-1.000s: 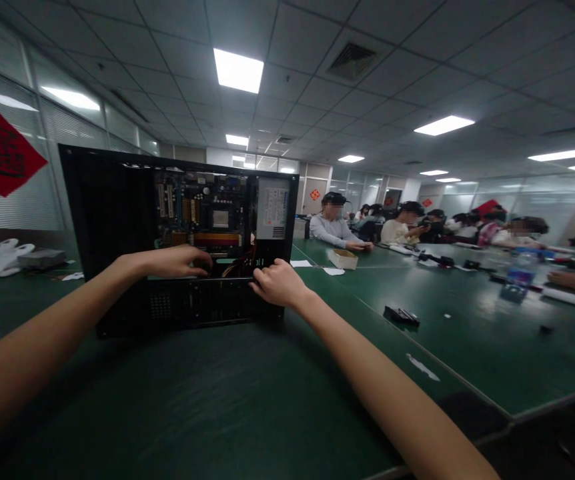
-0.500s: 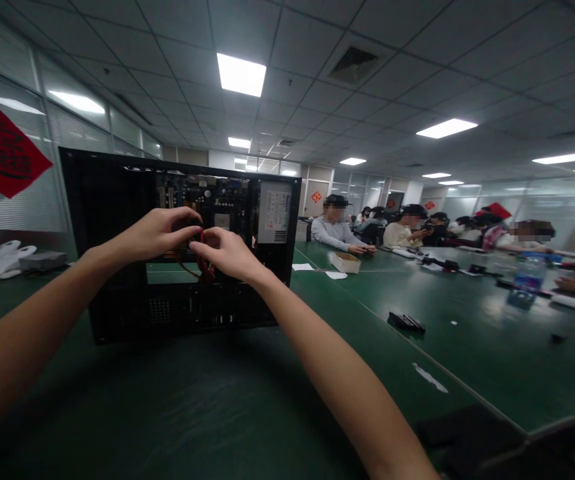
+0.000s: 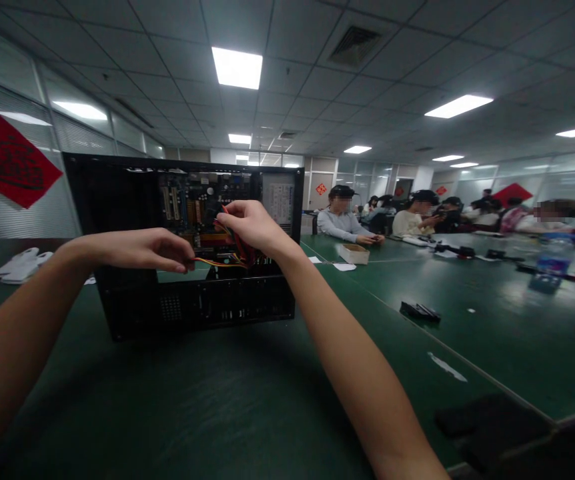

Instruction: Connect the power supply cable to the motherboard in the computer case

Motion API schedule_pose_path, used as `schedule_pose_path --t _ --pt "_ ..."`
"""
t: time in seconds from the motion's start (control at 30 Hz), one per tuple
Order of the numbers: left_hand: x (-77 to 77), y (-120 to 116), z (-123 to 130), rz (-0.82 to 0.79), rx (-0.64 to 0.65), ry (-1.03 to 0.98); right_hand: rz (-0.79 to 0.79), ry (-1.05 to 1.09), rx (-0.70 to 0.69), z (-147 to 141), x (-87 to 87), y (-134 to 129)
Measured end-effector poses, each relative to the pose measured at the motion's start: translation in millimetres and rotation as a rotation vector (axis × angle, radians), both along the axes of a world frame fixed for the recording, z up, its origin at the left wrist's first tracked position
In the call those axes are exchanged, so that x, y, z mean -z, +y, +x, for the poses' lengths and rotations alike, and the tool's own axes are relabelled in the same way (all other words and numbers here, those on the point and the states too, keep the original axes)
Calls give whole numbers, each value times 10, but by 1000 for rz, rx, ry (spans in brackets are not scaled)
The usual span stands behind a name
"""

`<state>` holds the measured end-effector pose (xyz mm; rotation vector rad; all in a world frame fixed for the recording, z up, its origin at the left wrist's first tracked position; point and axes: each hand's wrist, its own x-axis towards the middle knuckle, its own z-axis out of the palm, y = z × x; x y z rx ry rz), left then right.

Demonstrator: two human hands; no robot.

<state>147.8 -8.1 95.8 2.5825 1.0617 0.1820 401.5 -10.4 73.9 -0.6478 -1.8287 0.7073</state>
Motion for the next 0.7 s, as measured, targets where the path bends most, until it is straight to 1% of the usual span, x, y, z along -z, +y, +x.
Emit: schedule_pose_path --t 0.07,0.23,0.33,0.47,0.6,0.7 --pt "-22 -42 20 47 -5 -8 18 -25 -6 50 -17 -12" --pt "-56 -147 108 262 -27 -76 36 -92 -20 55 -25 -48" --pt "-65 -189 153 286 1 -140 33 -131 -26 31 -41 -76" --pt "-81 -203 179 294 42 -232 55 -124 -18 23 -91 -157" --pt "-76 -194 199 297 83 -282 72 -142 15 42 -131 -249" --pt "-60 -199 235 363 70 -296 85 -156 49 57 -136 -290"
